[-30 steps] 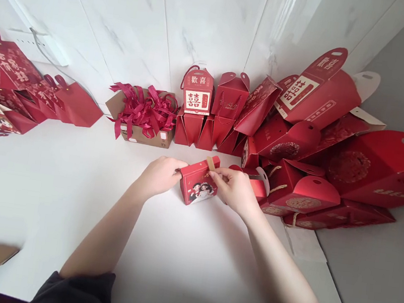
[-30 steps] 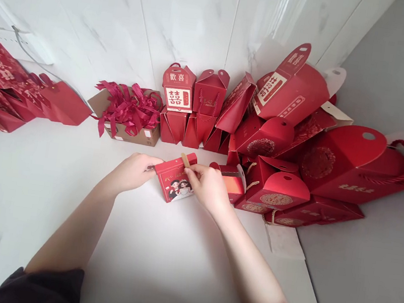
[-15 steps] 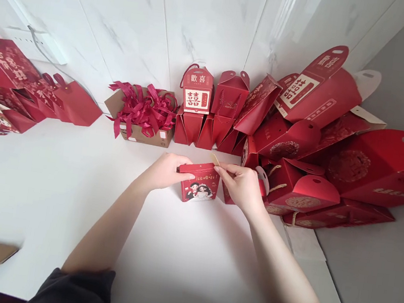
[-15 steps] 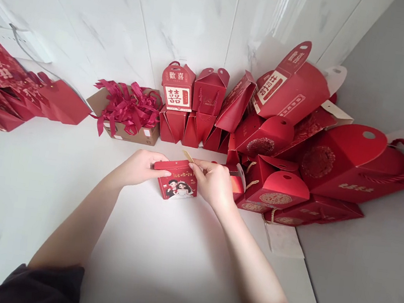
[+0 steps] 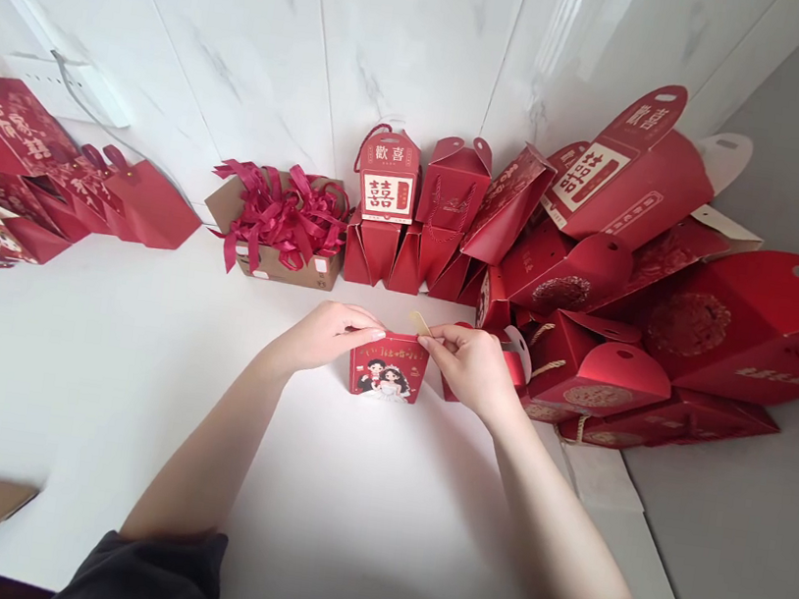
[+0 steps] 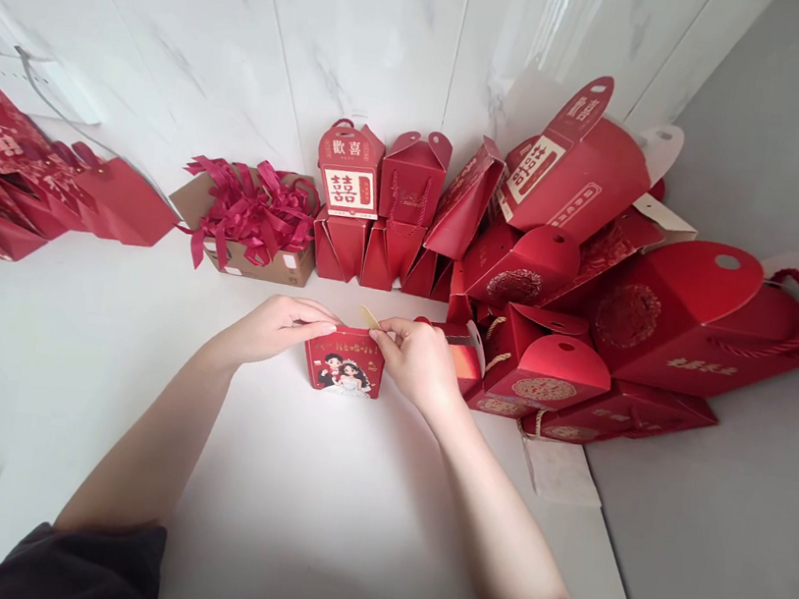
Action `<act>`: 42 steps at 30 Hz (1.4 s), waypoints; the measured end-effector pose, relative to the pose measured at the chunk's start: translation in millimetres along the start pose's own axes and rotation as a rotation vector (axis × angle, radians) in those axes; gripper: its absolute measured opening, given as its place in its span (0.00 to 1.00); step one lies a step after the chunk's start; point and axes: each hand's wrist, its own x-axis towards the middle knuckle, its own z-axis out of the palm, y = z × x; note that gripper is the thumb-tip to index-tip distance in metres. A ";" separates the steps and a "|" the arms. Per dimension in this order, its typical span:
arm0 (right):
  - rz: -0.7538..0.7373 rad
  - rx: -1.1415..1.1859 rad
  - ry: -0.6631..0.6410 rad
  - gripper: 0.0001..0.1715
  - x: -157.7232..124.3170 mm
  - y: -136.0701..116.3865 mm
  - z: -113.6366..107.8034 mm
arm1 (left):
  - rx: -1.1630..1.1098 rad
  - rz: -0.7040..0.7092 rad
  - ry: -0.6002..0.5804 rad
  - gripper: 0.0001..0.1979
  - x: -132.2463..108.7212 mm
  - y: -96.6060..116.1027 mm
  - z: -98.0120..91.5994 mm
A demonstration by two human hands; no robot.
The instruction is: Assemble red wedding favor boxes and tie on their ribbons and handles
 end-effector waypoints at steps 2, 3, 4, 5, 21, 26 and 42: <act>0.007 0.050 0.007 0.14 -1.3 -0.7 0.4 | -0.049 -0.040 -0.045 0.15 -0.7 2.9 1.1; 0.006 0.095 0.010 0.14 -1.7 -0.9 0.4 | -0.056 -0.060 -0.068 0.16 -1.0 3.9 1.7; 0.006 0.160 0.011 0.15 -2.0 -1.1 0.1 | -0.048 -0.069 -0.076 0.16 -1.1 4.6 2.2; 0.010 0.251 0.003 0.16 -2.0 -1.2 -0.2 | -0.034 -0.070 -0.089 0.16 -1.2 5.2 2.9; 0.022 0.973 0.096 0.16 1.8 -7.4 15.9 | 0.237 0.102 -0.099 0.13 -1.5 17.7 21.2; 0.092 0.811 0.031 0.12 -2.9 -9.0 5.2 | 0.224 0.063 -0.035 0.18 3.7 13.3 29.6; -0.088 0.231 -0.838 0.33 -28.5 -7.8 0.8 | 0.146 -0.066 0.042 0.21 -2.7 3.2 -6.1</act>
